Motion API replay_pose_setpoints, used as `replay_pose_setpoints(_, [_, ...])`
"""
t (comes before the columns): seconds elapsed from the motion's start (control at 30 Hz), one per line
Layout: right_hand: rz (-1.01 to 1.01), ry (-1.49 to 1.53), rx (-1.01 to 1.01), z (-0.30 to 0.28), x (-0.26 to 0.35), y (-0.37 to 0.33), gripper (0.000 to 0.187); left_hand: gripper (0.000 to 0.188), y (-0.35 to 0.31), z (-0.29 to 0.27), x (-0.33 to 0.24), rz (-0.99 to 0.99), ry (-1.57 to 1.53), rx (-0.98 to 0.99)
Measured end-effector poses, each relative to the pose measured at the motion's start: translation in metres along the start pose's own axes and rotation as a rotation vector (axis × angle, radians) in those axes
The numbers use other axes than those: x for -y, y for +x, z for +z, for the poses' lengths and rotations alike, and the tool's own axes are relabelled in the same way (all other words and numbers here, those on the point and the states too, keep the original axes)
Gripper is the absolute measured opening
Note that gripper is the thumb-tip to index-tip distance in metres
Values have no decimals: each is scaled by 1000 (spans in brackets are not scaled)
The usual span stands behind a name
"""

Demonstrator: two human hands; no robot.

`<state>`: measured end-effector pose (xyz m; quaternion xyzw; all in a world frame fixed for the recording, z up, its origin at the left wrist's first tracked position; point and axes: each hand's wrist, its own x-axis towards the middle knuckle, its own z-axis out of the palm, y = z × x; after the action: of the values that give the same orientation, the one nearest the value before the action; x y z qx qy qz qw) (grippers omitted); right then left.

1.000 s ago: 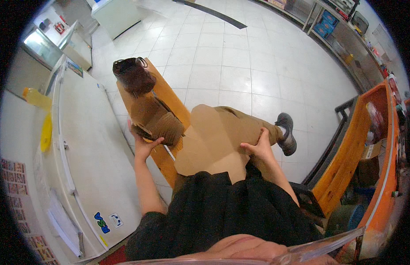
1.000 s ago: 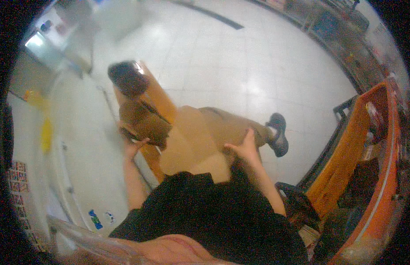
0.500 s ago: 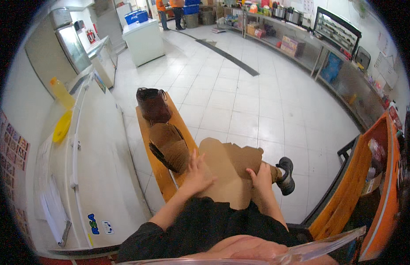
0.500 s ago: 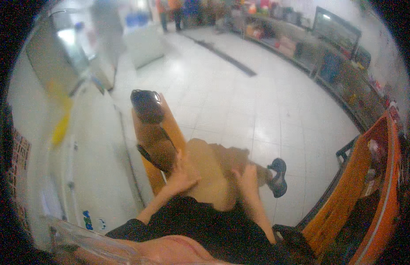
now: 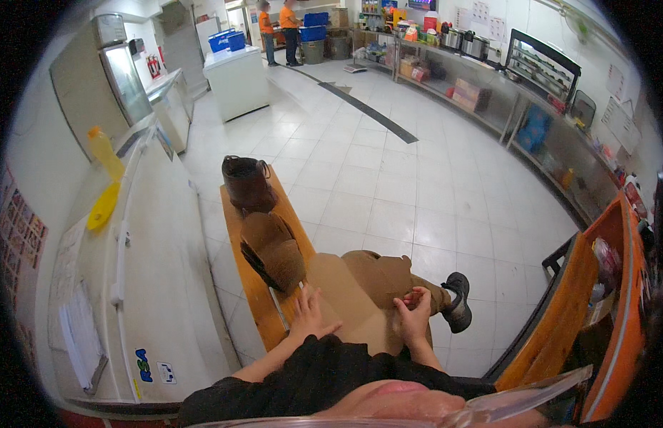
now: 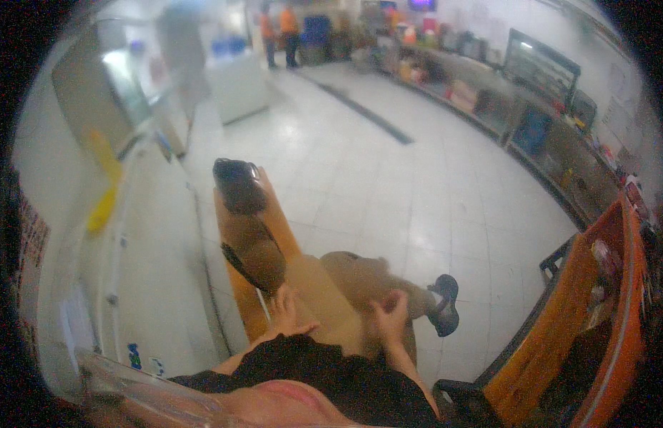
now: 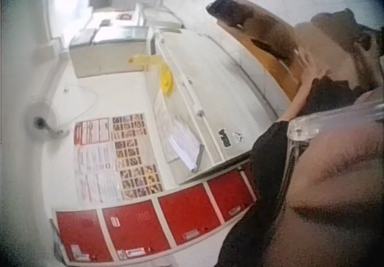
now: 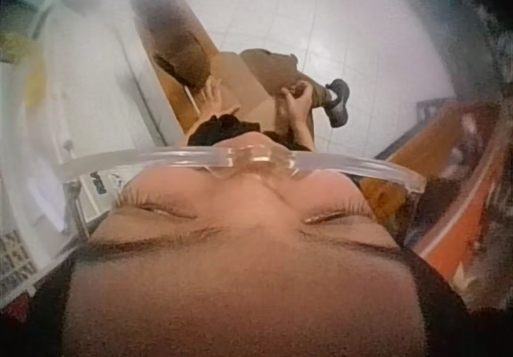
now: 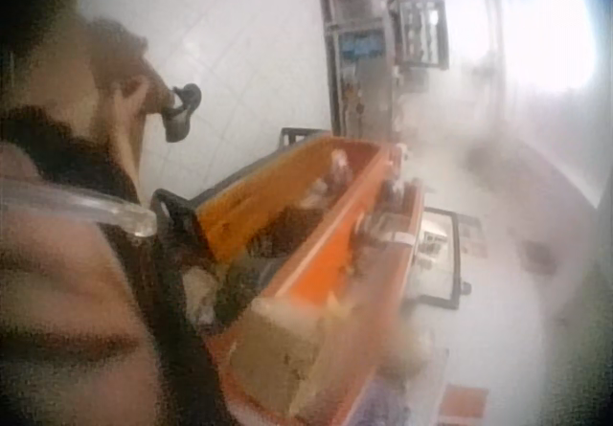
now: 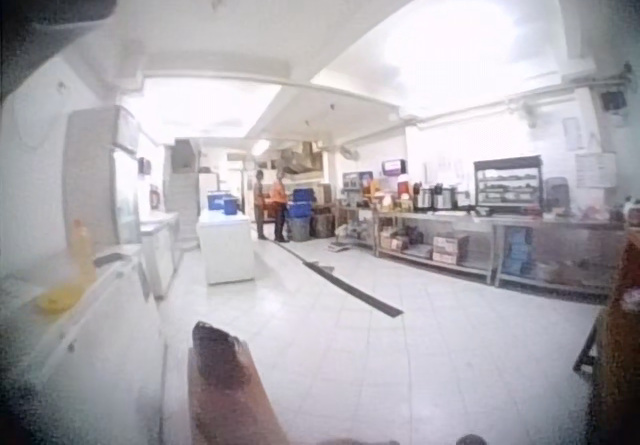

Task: The person assembles several flat cardboard boxes by folding and interlocking the flaps. After stacking the assembled boxes, the person walks to a food counter, retrieves a plastic container, and uses a ladle to scoop cooked food from a metal tray into the container.

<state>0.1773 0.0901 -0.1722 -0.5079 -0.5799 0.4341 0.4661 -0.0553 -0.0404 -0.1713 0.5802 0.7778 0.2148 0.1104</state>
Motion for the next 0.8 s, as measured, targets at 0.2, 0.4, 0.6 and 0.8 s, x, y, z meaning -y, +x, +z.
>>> replay_pose_setpoints(0.2, [-87, -124, 93, -9, -41, 17, 17, 85, 4, -15, -16, 55, 58, -106])
replay_pose_setpoints(0.4, [-239, -197, -25, -29, -4, 13, 16, 43, 22, -7, -12, 776, -41, -433])
replay_pose_setpoints(0.6, [-201, -440, -146, -52, 54, 29, 20, 26, 35, -52, -92, 755, -589, 258])
replay_pose_setpoints(0.8, [-373, 33, -105, -56, 93, 28, 24, 46, 68, -70, -136, 811, -583, 256])
